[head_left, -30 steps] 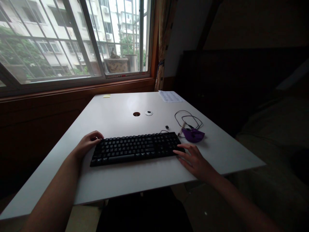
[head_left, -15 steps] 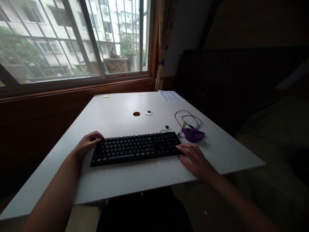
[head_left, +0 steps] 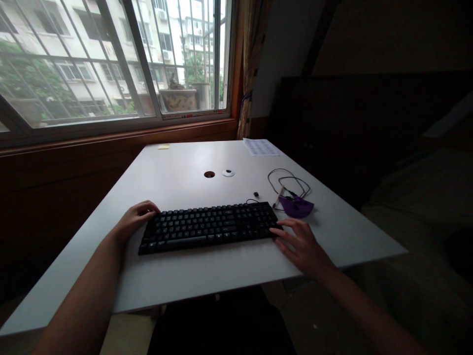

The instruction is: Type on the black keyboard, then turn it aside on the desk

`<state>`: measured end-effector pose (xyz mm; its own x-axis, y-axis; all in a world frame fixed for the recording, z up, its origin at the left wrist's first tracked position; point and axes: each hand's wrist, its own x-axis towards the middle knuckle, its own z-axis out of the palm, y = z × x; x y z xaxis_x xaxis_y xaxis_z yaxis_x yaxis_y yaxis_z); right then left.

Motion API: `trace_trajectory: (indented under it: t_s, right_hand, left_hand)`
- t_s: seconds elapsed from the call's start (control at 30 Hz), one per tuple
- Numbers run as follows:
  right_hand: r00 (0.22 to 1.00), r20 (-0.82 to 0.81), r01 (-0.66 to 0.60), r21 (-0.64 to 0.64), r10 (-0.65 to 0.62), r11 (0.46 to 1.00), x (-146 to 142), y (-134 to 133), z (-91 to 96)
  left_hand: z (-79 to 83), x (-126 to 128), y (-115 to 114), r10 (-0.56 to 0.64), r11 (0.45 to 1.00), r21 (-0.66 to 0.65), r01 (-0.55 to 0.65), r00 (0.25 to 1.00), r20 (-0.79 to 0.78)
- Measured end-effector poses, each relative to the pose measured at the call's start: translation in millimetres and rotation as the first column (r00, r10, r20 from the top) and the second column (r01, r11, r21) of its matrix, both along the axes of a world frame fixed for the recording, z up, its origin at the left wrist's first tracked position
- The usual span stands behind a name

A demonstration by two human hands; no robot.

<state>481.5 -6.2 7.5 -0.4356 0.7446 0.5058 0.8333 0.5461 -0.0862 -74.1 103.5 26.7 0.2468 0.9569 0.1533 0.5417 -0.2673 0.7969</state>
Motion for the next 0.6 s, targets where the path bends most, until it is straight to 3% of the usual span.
trace_trajectory:
  t_s: [0.6]
  right_hand:
    - [0.999,0.035,-0.023,-0.004,0.023,1.0,0.7,-0.8,-0.2]
  left_hand:
    - [-3.9,-4.4,3.1,-0.02,1.0,-0.003,0.02,1.0,-0.009]
